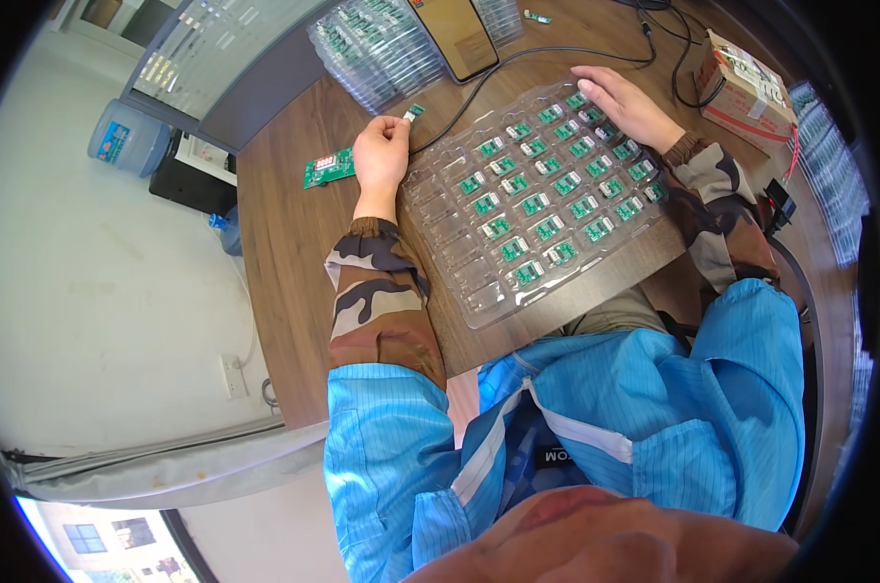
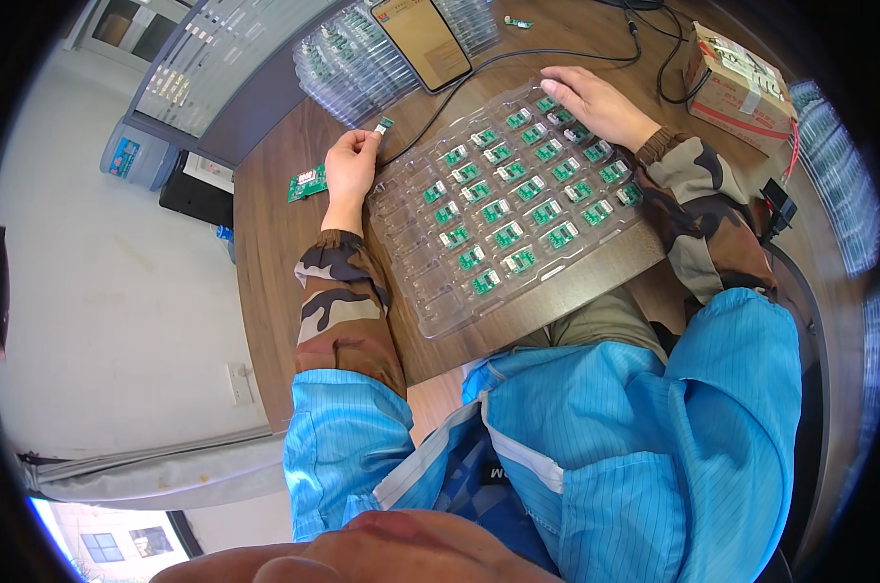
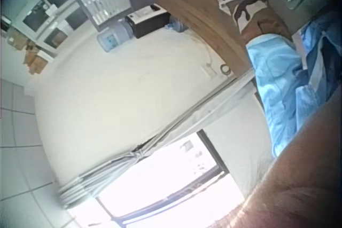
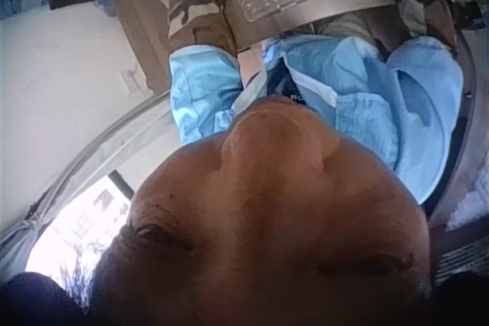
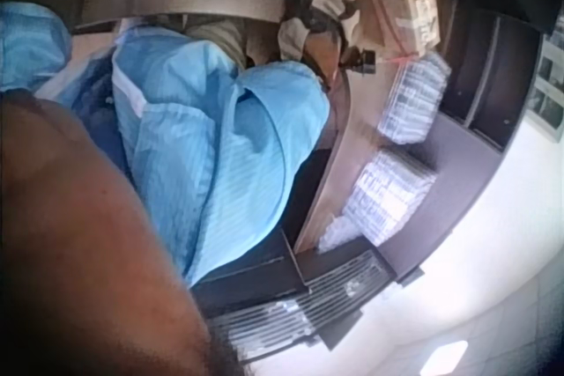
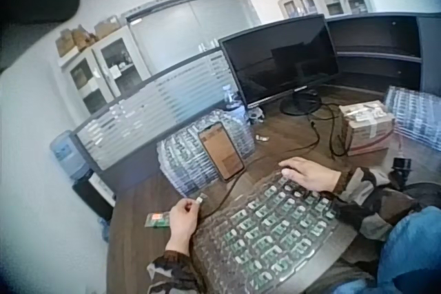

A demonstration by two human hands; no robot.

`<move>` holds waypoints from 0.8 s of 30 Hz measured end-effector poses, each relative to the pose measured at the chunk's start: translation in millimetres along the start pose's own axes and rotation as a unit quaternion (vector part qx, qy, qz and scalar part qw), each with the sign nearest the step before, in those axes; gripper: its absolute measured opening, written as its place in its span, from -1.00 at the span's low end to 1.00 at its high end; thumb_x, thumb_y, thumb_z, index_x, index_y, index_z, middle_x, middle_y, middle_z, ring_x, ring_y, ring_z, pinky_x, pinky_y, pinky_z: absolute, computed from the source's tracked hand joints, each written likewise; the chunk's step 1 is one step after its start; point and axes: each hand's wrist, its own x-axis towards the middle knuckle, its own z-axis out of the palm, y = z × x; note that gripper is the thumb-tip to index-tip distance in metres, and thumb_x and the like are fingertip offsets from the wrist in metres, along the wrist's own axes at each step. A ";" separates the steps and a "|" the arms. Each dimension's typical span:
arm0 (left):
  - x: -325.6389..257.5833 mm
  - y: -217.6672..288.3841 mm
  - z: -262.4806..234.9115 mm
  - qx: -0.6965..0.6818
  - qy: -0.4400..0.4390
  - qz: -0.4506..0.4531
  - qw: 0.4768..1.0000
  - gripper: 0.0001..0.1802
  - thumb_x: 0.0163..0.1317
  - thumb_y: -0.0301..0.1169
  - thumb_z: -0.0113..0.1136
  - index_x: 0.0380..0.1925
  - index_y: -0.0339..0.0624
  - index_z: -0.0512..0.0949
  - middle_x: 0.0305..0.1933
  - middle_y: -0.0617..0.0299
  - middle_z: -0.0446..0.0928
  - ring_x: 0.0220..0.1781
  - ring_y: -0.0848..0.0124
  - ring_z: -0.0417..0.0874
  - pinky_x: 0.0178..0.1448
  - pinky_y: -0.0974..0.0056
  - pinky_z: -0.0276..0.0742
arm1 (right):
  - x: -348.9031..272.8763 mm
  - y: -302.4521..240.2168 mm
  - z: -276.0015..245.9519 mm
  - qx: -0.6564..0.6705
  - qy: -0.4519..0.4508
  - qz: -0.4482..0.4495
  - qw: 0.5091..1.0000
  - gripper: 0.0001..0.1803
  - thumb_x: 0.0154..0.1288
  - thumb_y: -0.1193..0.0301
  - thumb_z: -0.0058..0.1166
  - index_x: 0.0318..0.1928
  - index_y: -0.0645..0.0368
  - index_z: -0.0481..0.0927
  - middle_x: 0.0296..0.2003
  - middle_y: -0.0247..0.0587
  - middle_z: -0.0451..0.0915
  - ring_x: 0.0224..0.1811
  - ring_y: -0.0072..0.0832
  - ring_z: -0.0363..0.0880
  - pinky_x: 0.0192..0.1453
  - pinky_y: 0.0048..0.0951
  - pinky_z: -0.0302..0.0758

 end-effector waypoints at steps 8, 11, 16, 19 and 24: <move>-1.0 2.4 -0.2 0.006 0.003 0.002 1.000 -0.78 -0.04 -0.27 0.12 -0.52 -0.22 0.53 -0.62 0.21 0.49 -0.57 0.38 0.49 -0.42 0.33 0.37 | 3.7 15.8 0.1 0.011 0.102 -0.005 0.995 -0.54 0.26 0.12 -0.29 -0.10 0.29 0.39 -0.15 -0.02 0.42 -0.05 -0.24 0.37 0.01 -0.42 0.27; -1.2 3.0 -0.6 0.006 0.000 -0.003 1.000 -0.78 -0.04 -0.27 0.12 -0.52 -0.22 0.53 -0.62 0.21 0.50 -0.56 0.37 0.49 -0.41 0.32 0.38 | 3.9 17.7 0.5 0.015 0.099 -0.012 0.995 -0.55 0.26 0.13 -0.28 -0.11 0.28 0.39 -0.16 -0.03 0.42 -0.07 -0.24 0.38 0.00 -0.43 0.28; -1.6 4.3 -2.3 0.010 0.000 -0.005 1.000 -0.77 -0.04 -0.27 0.12 -0.52 -0.22 0.53 -0.61 0.21 0.50 -0.55 0.37 0.50 -0.40 0.33 0.38 | 4.8 12.8 0.1 0.016 0.072 0.018 0.997 -0.59 0.29 0.20 -0.33 -0.11 0.28 0.40 -0.13 -0.11 0.41 -0.02 -0.36 0.35 0.07 -0.49 0.22; -0.8 5.2 -1.8 0.010 -0.001 -0.008 1.000 -0.77 -0.04 -0.26 0.12 -0.52 -0.21 0.53 -0.60 0.21 0.51 -0.54 0.36 0.50 -0.40 0.33 0.38 | 5.5 14.1 0.7 0.017 0.071 0.024 0.997 -0.59 0.29 0.20 -0.32 -0.11 0.28 0.40 -0.14 -0.11 0.43 -0.04 -0.36 0.36 0.05 -0.49 0.23; 0.4 4.2 -0.3 0.011 -0.001 -0.003 1.000 -0.77 -0.04 -0.25 0.11 -0.51 -0.20 0.53 -0.59 0.21 0.51 -0.52 0.35 0.51 -0.39 0.32 0.38 | 3.9 17.9 1.2 0.030 0.080 0.005 0.996 -0.57 0.26 0.14 -0.28 -0.12 0.27 0.40 -0.18 -0.04 0.43 -0.10 -0.26 0.39 -0.03 -0.43 0.29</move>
